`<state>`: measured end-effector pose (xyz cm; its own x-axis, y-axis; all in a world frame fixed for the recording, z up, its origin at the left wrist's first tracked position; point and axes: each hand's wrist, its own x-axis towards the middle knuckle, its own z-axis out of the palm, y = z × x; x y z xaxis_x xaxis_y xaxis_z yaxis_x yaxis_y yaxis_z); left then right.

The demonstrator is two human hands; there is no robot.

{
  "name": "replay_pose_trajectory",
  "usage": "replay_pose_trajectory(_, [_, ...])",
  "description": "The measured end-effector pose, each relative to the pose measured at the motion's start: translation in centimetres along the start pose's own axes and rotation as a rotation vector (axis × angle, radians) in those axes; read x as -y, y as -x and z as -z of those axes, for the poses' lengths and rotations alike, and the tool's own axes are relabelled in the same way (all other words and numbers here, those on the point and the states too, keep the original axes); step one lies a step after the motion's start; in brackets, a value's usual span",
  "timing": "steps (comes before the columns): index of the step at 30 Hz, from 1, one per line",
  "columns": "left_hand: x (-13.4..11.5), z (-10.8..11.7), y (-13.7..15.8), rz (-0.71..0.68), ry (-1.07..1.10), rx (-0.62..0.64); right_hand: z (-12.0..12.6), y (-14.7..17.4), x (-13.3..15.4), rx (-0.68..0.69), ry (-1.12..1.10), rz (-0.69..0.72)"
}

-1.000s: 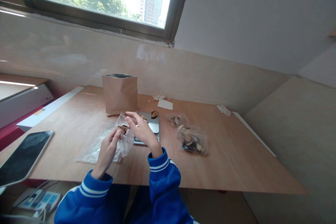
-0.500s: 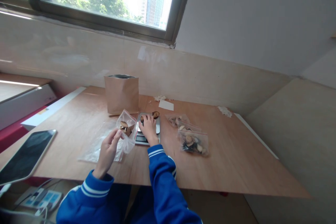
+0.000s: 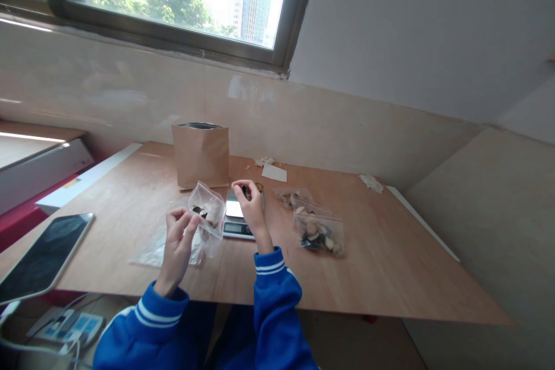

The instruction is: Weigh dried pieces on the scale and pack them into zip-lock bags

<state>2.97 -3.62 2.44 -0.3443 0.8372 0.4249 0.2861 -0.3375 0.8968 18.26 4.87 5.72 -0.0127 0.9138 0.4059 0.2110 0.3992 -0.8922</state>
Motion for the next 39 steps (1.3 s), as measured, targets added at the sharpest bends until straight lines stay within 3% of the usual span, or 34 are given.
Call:
replay_pose_trajectory(3, [0.1, -0.1, 0.0, -0.018, -0.004, 0.037, 0.9, 0.6, 5.3, 0.145, -0.034, 0.032])
replay_pose_trajectory(6, [0.1, -0.1, 0.1, -0.048, 0.022, 0.079, 1.3, 1.3, 8.2, 0.384, 0.176, 0.058])
replay_pose_trajectory(9, [0.0, -0.1, 0.3, -0.074, 0.050, 0.077, 1.2, 1.7, 8.7, 0.541, 0.408, 0.048])
replay_pose_trajectory(13, [0.0, 0.1, 0.4, -0.101, 0.071, 0.079, 0.6, 1.8, 8.2, 0.657, 0.464, -0.010])
replay_pose_trajectory(16, [0.0, 0.2, 0.4, -0.116, 0.088, 0.088, 0.4, 1.6, 8.2, 0.659, 0.423, -0.068])
replay_pose_trajectory(19, [-0.2, 0.1, 0.5, -0.088, 0.131, 0.108, 0.4, 1.6, 8.3, 0.542, 0.397, -0.086])
replay_pose_trajectory(22, [-0.2, -0.2, 0.6, 0.023, 0.201, 0.110, 0.4, 1.8, 8.5, 0.433, 0.385, -0.042])
replay_pose_trajectory(25, [0.2, -0.5, 0.6, 0.189, 0.292, 0.087, 0.4, 1.9, 8.4, 0.435, 0.324, 0.005])
replay_pose_trajectory(28, [0.8, -0.4, 0.5, 0.279, 0.356, 0.073, 0.8, 1.1, 6.7, 0.292, 0.309, 0.084])
replay_pose_trajectory(32, [1.1, 0.0, 0.3, 0.289, 0.380, 0.053, 1.5, -0.7, -0.2, -0.004, 0.465, 0.123])
replay_pose_trajectory(36, [0.9, 0.1, 0.4, 0.280, 0.385, 0.066, 1.9, -1.8, -8.0, 0.044, 0.686, 0.034])
replay_pose_trajectory(39, [0.9, 0.2, 0.5, 0.267, 0.368, 0.094, 2.2, -2.1, -10.7, 0.056, 0.706, 0.062])
